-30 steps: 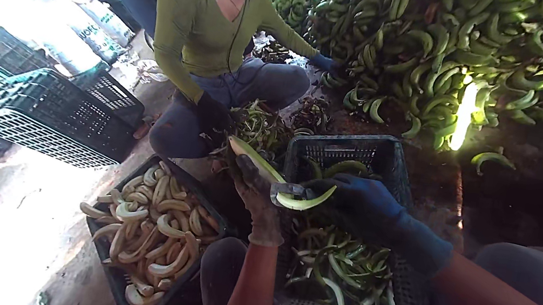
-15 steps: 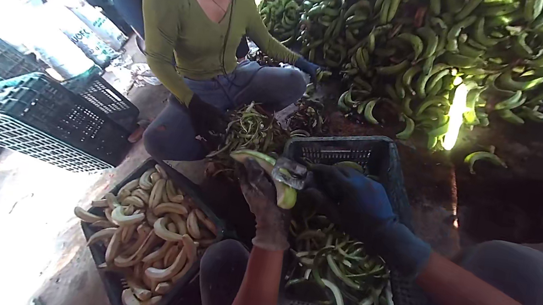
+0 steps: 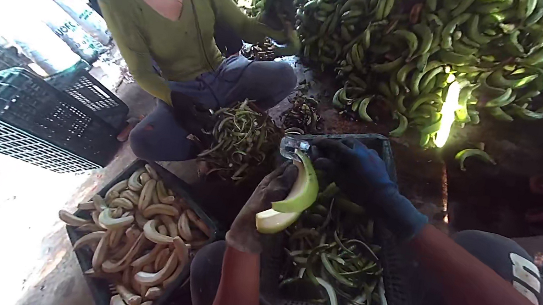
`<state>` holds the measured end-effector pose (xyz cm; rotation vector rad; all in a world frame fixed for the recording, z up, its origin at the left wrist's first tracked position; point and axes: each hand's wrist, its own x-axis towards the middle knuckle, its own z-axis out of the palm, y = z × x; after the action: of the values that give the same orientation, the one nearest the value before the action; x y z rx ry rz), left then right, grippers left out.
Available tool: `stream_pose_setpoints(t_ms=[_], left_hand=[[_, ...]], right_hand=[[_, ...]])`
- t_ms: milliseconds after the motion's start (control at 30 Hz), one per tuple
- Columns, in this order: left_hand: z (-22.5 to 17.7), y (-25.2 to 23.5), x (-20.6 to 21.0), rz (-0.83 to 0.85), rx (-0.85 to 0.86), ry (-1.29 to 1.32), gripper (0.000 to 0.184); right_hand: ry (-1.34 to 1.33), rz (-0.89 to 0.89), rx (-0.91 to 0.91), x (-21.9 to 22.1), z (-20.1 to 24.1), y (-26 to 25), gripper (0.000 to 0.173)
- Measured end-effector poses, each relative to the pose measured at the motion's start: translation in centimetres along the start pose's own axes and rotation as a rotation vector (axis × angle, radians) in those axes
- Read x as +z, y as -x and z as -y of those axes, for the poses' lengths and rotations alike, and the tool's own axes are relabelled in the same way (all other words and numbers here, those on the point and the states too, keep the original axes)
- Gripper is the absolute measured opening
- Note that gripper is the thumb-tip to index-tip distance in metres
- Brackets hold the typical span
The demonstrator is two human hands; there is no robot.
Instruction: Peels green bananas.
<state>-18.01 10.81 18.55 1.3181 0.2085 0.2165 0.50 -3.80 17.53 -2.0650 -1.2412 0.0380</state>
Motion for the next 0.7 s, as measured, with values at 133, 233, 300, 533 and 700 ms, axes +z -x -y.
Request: stream_pose_setpoints(t_ms=[133, 233, 300, 533, 700], left_hand=[[-0.8, 0.4, 0.0, 0.135, -0.065, -0.024, 0.036], [-0.6, 0.2, 0.6, -0.057, -0.030, -0.067, 0.039], [-0.4, -0.8, 0.9, -0.313, 0.037, 0.003, 0.039], [2.8, -2.0, -1.2, -0.570, 0.283, 0.455, 0.041], [2.5, -1.6, -1.2, -0.557, 0.287, 0.423, 0.040]], right_hand=[[-0.024, 0.029, 0.243, 0.0, -0.1, -0.5, 0.042], [-0.003, -0.007, 0.361, -0.9, -1.3, -1.0, 0.053], [0.029, -0.085, 0.212, -0.9, 0.0, 0.4, 0.052], [0.205, -0.218, -0.343, 2.3, 2.9, 3.1, 0.057], [0.259, -0.190, -0.308, 2.4, 3.4, 3.0, 0.049]])
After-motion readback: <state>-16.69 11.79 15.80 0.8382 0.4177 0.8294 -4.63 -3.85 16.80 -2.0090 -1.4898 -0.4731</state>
